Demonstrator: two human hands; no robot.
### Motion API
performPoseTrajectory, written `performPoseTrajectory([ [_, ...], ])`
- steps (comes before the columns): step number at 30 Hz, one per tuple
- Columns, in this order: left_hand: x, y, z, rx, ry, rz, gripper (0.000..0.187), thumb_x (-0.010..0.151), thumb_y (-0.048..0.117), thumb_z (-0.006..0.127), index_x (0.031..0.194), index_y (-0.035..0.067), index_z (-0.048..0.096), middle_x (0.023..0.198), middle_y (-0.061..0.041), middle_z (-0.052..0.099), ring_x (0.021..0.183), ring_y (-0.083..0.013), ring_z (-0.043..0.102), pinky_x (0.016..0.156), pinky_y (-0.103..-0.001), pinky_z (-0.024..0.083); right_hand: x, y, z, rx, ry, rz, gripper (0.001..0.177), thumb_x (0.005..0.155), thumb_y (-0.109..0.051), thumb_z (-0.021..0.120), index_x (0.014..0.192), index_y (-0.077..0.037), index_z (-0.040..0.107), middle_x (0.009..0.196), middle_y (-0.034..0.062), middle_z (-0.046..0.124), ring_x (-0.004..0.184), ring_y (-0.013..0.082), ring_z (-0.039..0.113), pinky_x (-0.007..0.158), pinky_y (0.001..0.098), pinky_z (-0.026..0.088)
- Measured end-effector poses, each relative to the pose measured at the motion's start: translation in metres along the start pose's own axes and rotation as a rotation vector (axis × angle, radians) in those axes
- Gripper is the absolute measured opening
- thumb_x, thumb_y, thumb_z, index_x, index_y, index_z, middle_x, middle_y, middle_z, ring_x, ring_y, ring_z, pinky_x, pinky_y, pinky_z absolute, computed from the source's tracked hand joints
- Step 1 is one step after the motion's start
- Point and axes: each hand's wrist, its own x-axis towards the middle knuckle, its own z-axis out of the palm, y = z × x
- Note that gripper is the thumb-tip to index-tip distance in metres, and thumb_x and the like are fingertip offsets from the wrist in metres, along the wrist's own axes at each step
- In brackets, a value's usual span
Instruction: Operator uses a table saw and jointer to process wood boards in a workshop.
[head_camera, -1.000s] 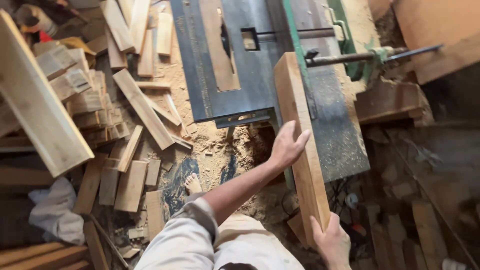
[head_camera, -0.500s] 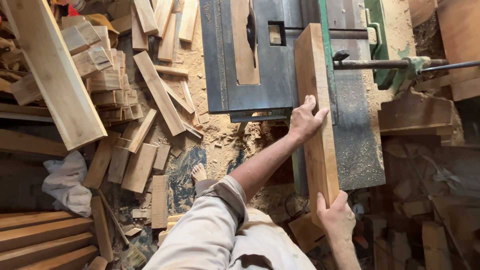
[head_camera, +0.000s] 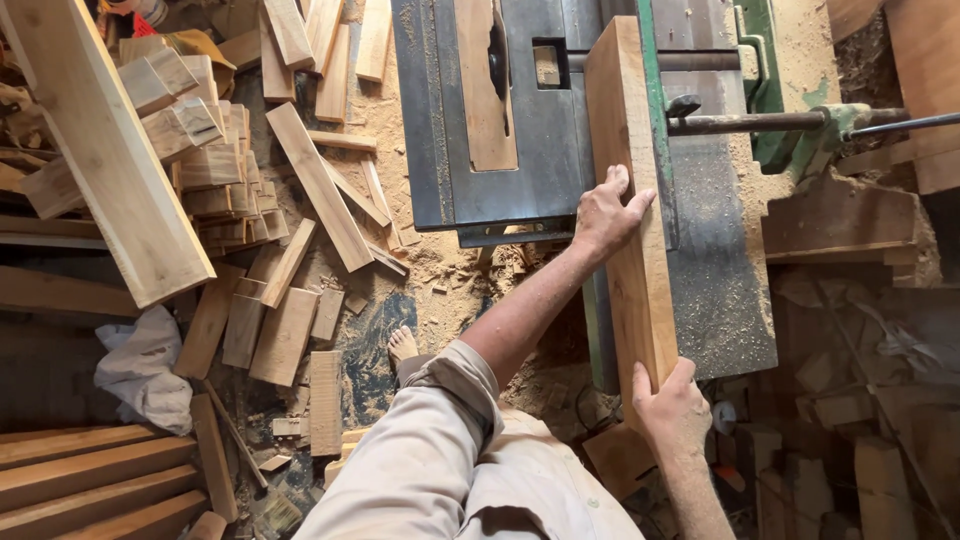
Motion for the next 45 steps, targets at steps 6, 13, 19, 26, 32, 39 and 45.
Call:
performPoseTrajectory([
  [6, 0.016, -0.019, 0.011, 0.049, 0.147, 0.139, 0.074, 0.093, 0.042, 0.069, 0.141, -0.011, 0.049, 0.141, -0.033, 0.053, 0.121, -0.0443, 0.062, 0.104, -0.047, 0.050, 0.009, -0.003, 0.001, 0.005, -0.013, -0.003, 0.056, 0.095, -0.047, 0.064, 0.116, 0.003, 0.049, 0.091, 0.0295, 0.071, 0.086, 0.0461, 0.073, 0.077, 0.0543, 0.060],
  [13, 0.020, 0.010, -0.017, -0.036, 0.027, 0.019, 0.048, 0.093, 0.041, 0.062, 0.119, 0.001, 0.060, 0.119, -0.018, 0.070, 0.107, -0.0349, 0.073, 0.096, -0.045, 0.058, 0.020, -0.017, -0.006, 0.019, 0.005, -0.015, 0.056, 0.095, -0.045, 0.065, 0.119, 0.002, 0.049, 0.095, 0.0296, 0.070, 0.088, 0.0475, 0.072, 0.079, 0.0553, 0.058],
  [19, 0.035, 0.004, -0.015, -0.023, 0.061, 0.066, 0.043, 0.094, 0.041, 0.063, 0.116, 0.003, 0.060, 0.117, -0.015, 0.070, 0.108, -0.0345, 0.072, 0.096, -0.046, 0.057, 0.031, -0.026, -0.012, 0.101, 0.064, -0.132, 0.074, 0.093, -0.035, 0.067, 0.150, -0.002, 0.033, 0.123, 0.0321, 0.061, 0.106, 0.0490, 0.066, 0.089, 0.0565, 0.056],
  [26, 0.040, 0.001, -0.012, -0.037, 0.045, 0.033, 0.037, 0.094, 0.040, 0.061, 0.110, 0.006, 0.062, 0.114, -0.012, 0.069, 0.103, -0.0303, 0.074, 0.093, -0.044, 0.059, 0.079, -0.044, -0.012, 0.002, 0.159, -0.435, 0.099, 0.083, -0.027, 0.076, 0.163, -0.014, 0.019, 0.161, 0.0354, 0.019, 0.151, 0.0462, 0.020, 0.117, 0.0625, 0.035],
  [32, 0.047, 0.000, -0.013, -0.001, 0.080, 0.061, 0.041, 0.094, 0.041, 0.062, 0.111, 0.004, 0.061, 0.115, -0.015, 0.068, 0.106, -0.0371, 0.072, 0.093, -0.049, 0.056, 0.121, -0.061, -0.006, -0.192, 0.093, -0.451, 0.098, 0.093, -0.028, 0.069, 0.167, -0.015, 0.007, 0.173, 0.0191, 0.001, 0.157, 0.0440, -0.002, 0.123, 0.0681, 0.010],
  [39, 0.059, 0.001, -0.018, -0.036, 0.093, 0.064, 0.042, 0.094, 0.042, 0.062, 0.113, 0.004, 0.060, 0.119, -0.016, 0.068, 0.109, -0.0391, 0.071, 0.095, -0.049, 0.056, 0.139, -0.077, -0.009, -0.142, 0.133, -0.492, 0.088, 0.095, -0.024, 0.065, 0.166, -0.011, 0.014, 0.173, 0.0188, 0.012, 0.159, 0.0441, 0.009, 0.125, 0.0659, 0.013],
  [45, 0.074, 0.001, -0.020, -0.056, 0.115, 0.056, 0.044, 0.092, 0.041, 0.063, 0.116, 0.004, 0.061, 0.121, -0.016, 0.068, 0.110, -0.0402, 0.070, 0.095, -0.050, 0.055, 0.150, -0.087, -0.012, -0.056, 0.184, -0.546, 0.086, 0.093, -0.020, 0.063, 0.166, -0.007, 0.018, 0.171, 0.0242, 0.017, 0.157, 0.0474, 0.015, 0.124, 0.0631, 0.019],
])
